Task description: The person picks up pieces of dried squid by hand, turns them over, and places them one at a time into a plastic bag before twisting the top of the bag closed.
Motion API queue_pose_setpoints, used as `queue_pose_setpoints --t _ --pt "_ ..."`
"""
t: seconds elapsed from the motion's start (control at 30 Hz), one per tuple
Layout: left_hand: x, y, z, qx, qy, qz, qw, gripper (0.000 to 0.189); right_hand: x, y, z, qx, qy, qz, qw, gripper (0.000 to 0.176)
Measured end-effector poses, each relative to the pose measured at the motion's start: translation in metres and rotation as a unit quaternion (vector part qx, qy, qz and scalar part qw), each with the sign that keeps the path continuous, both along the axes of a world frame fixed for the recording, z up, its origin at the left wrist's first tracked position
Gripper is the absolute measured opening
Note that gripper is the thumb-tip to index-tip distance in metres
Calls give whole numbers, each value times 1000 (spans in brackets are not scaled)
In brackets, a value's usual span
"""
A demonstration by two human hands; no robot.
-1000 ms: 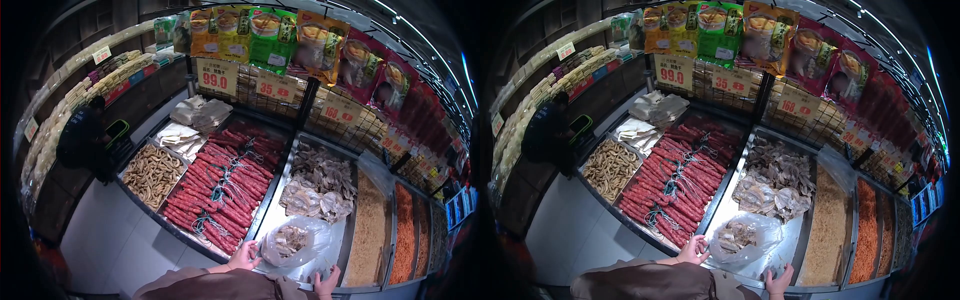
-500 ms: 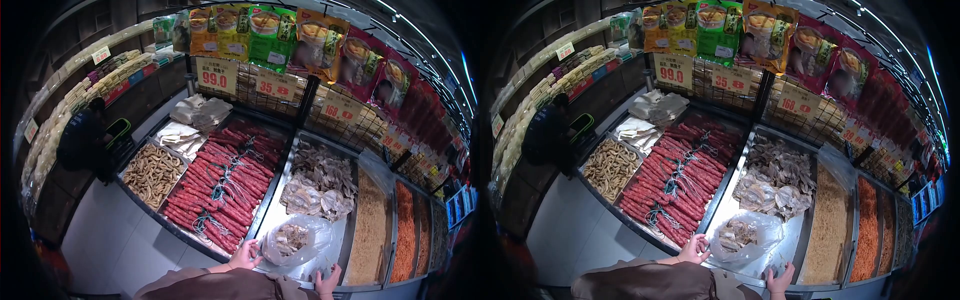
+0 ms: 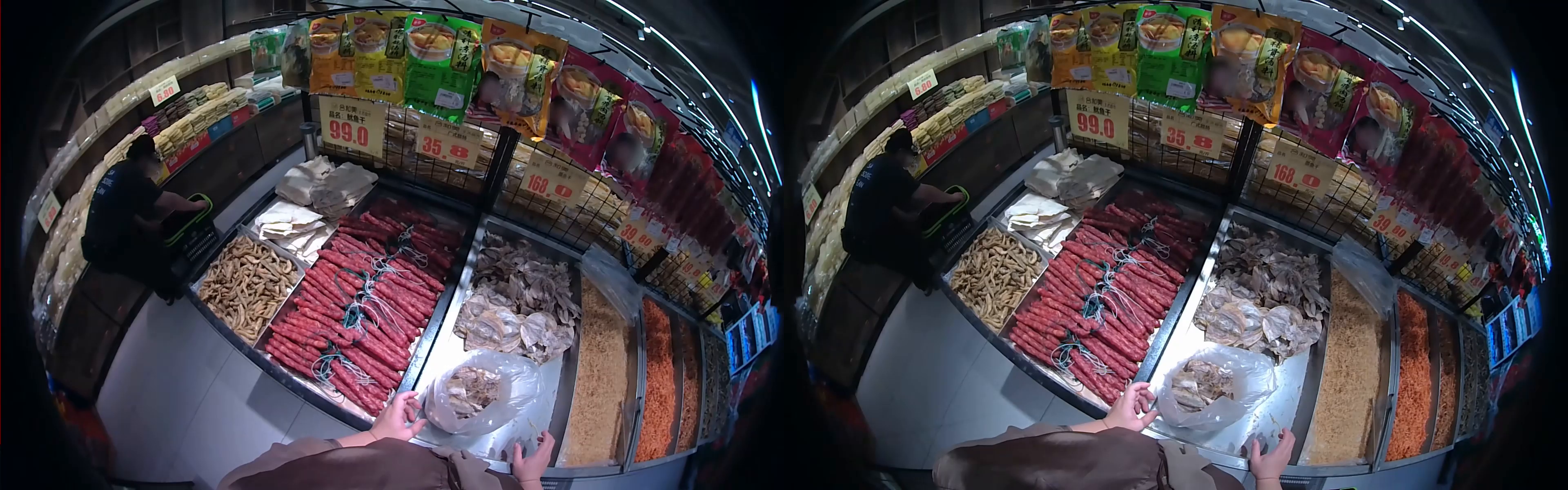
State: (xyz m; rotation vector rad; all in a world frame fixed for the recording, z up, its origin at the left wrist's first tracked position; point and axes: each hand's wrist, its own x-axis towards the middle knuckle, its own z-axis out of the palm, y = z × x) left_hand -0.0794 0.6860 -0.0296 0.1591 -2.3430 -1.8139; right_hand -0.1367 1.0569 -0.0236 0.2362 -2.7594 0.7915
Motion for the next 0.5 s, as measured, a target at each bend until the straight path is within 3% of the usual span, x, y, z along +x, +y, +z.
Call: queue_pose_setpoints --t 0.5 --pt "-2 -2 -14 -15 44 -3 999 73 2 -3 6 18 30 -16 999 74"
